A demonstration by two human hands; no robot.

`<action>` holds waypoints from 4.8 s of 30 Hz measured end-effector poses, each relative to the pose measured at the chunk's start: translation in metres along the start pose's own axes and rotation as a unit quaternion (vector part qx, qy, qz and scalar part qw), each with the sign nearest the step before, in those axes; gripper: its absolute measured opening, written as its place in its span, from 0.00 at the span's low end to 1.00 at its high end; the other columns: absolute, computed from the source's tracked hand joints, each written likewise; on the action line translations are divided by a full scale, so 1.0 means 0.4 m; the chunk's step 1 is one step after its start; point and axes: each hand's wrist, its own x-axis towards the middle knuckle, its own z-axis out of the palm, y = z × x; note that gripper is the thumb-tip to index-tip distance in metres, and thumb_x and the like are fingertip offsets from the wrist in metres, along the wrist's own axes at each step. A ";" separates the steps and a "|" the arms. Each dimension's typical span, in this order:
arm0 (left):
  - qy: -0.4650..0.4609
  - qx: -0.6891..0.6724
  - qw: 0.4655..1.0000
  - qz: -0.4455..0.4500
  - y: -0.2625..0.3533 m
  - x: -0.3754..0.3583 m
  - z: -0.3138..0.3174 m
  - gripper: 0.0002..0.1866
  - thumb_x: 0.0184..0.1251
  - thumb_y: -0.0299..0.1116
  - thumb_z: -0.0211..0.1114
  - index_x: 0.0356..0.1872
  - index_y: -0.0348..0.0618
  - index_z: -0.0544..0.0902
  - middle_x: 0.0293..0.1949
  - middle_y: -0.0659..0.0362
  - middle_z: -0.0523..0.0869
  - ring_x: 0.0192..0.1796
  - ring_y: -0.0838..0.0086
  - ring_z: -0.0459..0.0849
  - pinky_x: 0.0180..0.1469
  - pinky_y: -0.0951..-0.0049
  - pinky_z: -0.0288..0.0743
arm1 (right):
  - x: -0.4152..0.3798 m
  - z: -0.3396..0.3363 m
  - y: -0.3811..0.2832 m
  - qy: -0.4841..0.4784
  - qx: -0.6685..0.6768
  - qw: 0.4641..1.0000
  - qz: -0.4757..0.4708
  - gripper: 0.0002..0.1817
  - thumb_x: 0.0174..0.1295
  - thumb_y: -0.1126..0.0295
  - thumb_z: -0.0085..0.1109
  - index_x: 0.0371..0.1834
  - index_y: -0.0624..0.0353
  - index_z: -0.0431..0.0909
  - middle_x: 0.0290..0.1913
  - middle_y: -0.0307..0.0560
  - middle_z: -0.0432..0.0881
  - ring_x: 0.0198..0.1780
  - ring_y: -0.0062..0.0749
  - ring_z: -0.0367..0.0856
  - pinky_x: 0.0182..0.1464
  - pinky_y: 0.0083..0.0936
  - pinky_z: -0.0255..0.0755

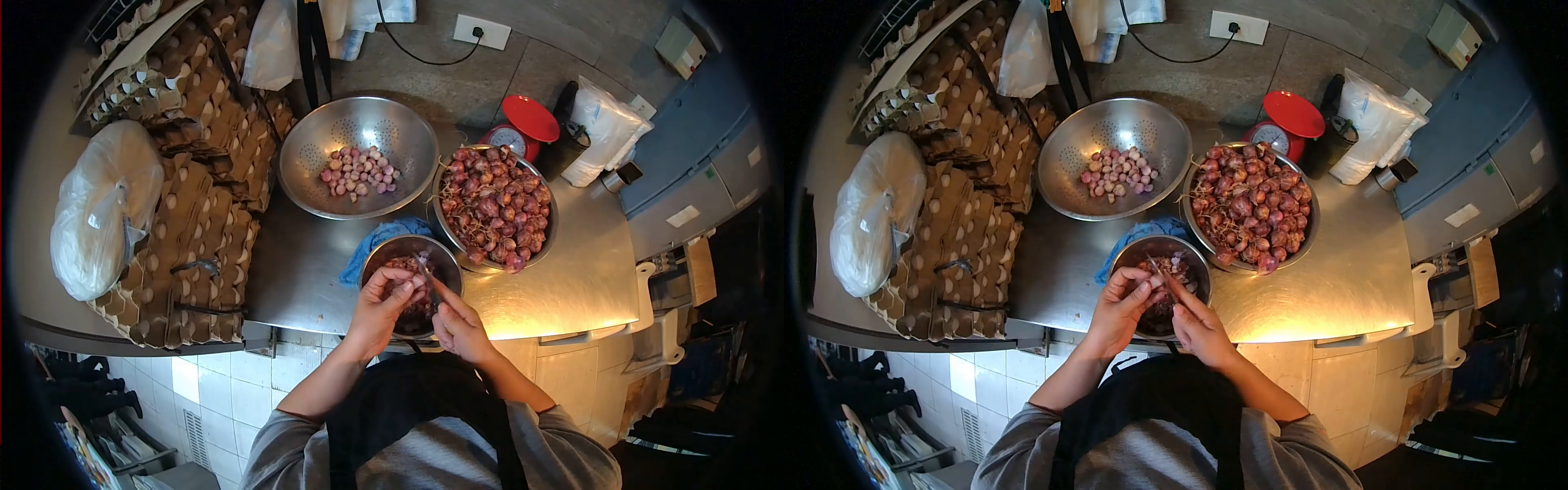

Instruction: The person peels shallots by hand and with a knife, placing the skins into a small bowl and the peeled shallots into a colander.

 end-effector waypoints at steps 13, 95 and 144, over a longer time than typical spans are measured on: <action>0.002 0.200 0.964 0.173 -0.017 -0.004 0.013 0.21 0.55 0.16 0.62 0.47 0.41 0.64 0.44 0.57 0.74 0.49 0.76 0.74 0.53 0.77 0.68 | -0.002 0.001 -0.011 0.022 -0.048 0.998 -0.016 0.23 0.68 0.67 0.43 0.66 0.54 0.57 0.29 0.35 0.69 0.24 0.15 0.65 0.26 0.13 0.59; 0.010 0.106 0.989 0.099 -0.015 0.004 0.015 0.19 0.58 0.19 0.61 0.49 0.40 0.68 0.45 0.58 0.75 0.46 0.79 0.75 0.50 0.75 0.74 | -0.005 -0.023 -0.009 0.039 -0.209 0.976 -0.050 0.24 0.67 0.67 0.44 0.66 0.56 0.58 0.48 0.46 0.72 0.48 0.28 0.71 0.48 0.20 0.64; 0.027 0.142 0.982 0.118 -0.004 -0.013 0.025 0.18 0.56 0.18 0.62 0.46 0.42 0.69 0.41 0.62 0.75 0.44 0.81 0.74 0.49 0.81 0.68 | -0.007 0.003 -0.007 0.059 -0.215 0.974 -0.043 0.21 0.67 0.69 0.43 0.63 0.58 0.62 0.58 0.50 0.71 0.56 0.30 0.70 0.58 0.21 0.60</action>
